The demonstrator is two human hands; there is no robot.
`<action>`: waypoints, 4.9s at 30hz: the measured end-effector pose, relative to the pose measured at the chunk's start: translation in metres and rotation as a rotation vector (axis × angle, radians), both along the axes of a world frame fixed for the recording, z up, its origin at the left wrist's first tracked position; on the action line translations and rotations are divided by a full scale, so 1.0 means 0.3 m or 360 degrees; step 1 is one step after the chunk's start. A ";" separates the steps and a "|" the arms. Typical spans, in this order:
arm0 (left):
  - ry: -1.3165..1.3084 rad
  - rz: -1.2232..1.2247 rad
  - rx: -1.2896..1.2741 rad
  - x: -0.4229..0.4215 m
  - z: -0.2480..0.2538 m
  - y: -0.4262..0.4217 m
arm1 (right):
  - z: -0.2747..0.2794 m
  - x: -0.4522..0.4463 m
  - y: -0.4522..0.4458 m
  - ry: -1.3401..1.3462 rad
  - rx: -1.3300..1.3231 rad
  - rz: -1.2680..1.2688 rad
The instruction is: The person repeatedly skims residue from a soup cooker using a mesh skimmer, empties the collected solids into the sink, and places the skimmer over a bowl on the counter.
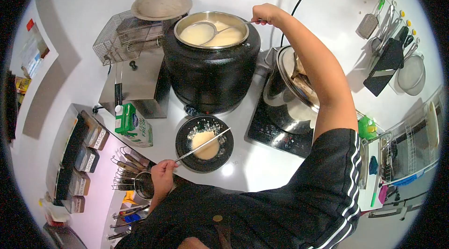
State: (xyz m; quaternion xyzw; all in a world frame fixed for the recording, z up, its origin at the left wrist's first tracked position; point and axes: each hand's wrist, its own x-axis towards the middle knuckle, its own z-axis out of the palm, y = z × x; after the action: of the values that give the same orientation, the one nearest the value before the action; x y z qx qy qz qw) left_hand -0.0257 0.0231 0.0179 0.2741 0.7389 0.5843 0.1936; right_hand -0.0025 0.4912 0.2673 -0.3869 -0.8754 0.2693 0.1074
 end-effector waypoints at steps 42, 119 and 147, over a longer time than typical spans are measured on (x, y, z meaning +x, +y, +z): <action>-0.0032 -0.0064 -0.0042 -0.038 -0.024 0.015 | -0.003 -0.250 -0.330 -0.1128 0.1767 0.0990; 0.0073 -0.0142 0.0123 -0.035 -0.024 0.039 | -0.002 0.207 -0.010 0.0104 -0.0229 -0.0379; 0.0092 -0.0192 0.0126 -0.081 -0.031 -0.113 | 0.017 0.287 -0.141 0.0166 -0.0189 -0.0479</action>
State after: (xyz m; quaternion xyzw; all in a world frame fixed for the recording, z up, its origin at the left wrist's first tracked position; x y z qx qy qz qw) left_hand -0.0500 -0.0108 0.0085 0.3422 0.7026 0.5923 0.1961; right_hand 0.0835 0.4488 0.2724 -0.5048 -0.7833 0.3211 0.1689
